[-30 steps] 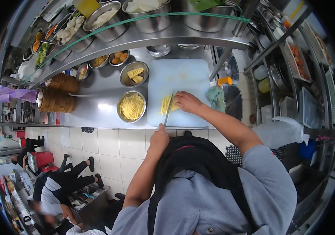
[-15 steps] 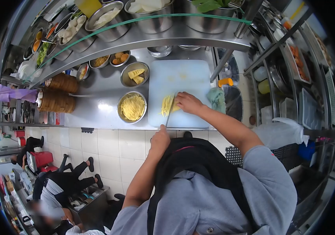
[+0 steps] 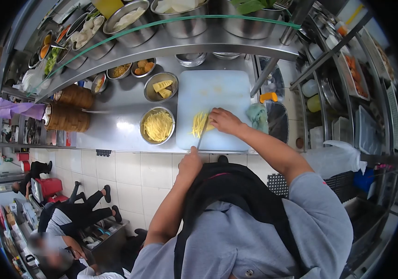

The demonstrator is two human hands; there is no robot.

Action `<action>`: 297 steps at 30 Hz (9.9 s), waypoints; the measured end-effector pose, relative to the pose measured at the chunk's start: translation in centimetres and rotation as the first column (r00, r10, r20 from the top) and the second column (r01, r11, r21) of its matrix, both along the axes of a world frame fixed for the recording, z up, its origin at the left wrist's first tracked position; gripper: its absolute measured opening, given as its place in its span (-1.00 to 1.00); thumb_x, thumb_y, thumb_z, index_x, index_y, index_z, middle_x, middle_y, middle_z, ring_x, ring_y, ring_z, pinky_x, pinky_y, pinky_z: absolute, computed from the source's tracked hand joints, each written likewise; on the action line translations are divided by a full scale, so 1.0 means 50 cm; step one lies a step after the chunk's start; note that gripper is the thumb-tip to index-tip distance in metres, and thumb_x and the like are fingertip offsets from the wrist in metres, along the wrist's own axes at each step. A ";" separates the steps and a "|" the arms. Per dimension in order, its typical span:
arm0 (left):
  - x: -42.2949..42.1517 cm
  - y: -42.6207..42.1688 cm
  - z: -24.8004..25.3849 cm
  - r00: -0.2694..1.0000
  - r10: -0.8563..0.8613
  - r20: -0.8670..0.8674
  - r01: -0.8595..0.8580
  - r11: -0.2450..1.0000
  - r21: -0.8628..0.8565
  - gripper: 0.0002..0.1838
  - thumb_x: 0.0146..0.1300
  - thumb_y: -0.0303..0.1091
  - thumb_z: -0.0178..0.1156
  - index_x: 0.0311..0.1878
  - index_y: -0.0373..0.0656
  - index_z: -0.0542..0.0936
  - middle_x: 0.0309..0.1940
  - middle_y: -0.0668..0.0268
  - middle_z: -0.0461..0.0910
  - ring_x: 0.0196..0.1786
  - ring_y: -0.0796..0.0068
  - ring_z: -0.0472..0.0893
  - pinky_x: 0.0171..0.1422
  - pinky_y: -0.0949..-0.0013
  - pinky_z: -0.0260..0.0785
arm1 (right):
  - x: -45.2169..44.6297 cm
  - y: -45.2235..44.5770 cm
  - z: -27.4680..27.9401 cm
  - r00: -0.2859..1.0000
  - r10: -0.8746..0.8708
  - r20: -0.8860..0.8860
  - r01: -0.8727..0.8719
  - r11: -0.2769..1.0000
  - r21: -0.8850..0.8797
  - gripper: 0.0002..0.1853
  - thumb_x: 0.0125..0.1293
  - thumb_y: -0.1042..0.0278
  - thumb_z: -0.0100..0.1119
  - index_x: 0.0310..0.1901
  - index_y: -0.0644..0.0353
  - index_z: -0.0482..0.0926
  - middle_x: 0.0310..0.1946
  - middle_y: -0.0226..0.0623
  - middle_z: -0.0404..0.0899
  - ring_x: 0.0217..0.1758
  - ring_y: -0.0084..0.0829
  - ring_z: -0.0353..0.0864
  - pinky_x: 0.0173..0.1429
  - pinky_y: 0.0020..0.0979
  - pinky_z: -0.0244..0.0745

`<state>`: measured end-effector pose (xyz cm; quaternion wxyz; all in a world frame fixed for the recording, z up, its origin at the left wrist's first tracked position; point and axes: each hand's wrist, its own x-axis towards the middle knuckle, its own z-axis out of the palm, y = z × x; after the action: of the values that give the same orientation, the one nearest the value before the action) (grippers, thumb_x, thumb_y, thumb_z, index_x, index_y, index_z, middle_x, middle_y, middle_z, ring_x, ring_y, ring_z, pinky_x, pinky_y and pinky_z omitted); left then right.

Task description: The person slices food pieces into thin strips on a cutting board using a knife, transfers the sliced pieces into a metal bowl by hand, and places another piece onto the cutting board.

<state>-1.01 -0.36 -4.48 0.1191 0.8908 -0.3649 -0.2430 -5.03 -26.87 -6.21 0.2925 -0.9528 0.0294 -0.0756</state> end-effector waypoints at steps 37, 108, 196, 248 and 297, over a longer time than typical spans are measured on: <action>-0.010 -0.015 0.013 0.999 -0.035 0.015 0.036 0.999 -0.019 -0.78 0.39 -0.45 0.00 0.03 -0.35 0.39 -0.39 -0.28 0.68 -0.26 -0.33 0.73 -0.12 -0.24 0.60 | -0.017 0.015 0.009 0.999 -0.038 -0.001 0.038 0.999 -0.026 -0.83 0.36 0.33 0.21 -0.15 0.21 0.68 -0.08 -0.19 0.65 0.05 -0.08 0.65 0.18 -0.14 0.61; -0.001 -0.021 0.021 0.990 -0.066 0.122 0.073 0.996 -0.055 -0.82 0.46 -0.39 0.04 -0.05 -0.33 0.39 -0.48 -0.27 0.65 -0.35 -0.28 0.72 -0.24 -0.20 0.61 | -0.040 0.021 0.001 0.999 -0.041 -0.001 0.041 0.999 -0.012 -0.85 0.31 0.33 0.27 -0.17 0.18 0.69 -0.17 -0.22 0.65 0.04 -0.13 0.65 0.14 -0.13 0.63; -0.035 -0.010 0.015 0.996 -0.076 0.053 0.076 0.997 -0.007 -0.83 0.43 -0.40 0.01 -0.04 -0.29 0.42 -0.43 -0.23 0.68 -0.30 -0.26 0.75 -0.17 -0.19 0.62 | -0.059 0.039 -0.001 0.980 -0.182 -0.080 0.179 0.983 -0.040 -0.85 0.34 0.34 0.22 -0.31 0.17 0.73 -0.18 -0.22 0.65 0.01 -0.11 0.62 0.14 -0.14 0.61; 0.041 0.189 0.306 0.988 0.143 0.051 -0.136 0.984 -0.114 -0.68 0.31 -0.33 0.37 0.04 -0.11 0.50 -0.25 -0.04 0.64 -0.13 -0.20 0.67 -0.04 -0.15 0.52 | -0.080 0.080 0.007 0.982 -0.115 0.148 0.130 0.987 -0.090 -0.40 0.38 0.28 0.19 0.45 0.15 0.44 0.52 -0.06 0.31 0.58 0.07 0.25 0.58 0.07 0.17; 0.069 0.242 0.351 0.849 0.524 0.068 -0.527 0.849 0.033 -0.78 0.55 -0.27 0.05 0.09 -0.19 0.47 -0.28 -0.18 0.71 -0.16 -0.33 0.69 -0.02 -0.24 0.51 | 0.323 0.300 0.087 0.998 -0.049 -0.032 0.055 0.966 0.254 -0.35 0.15 0.51 0.31 0.36 0.32 0.51 0.29 0.15 0.53 0.33 0.09 0.56 0.43 -0.09 0.49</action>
<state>2.43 11.74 13.09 0.1483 0.9659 -0.1046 -0.1849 11.11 -11.87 -1.87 0.4098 -0.9072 0.0675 -0.0669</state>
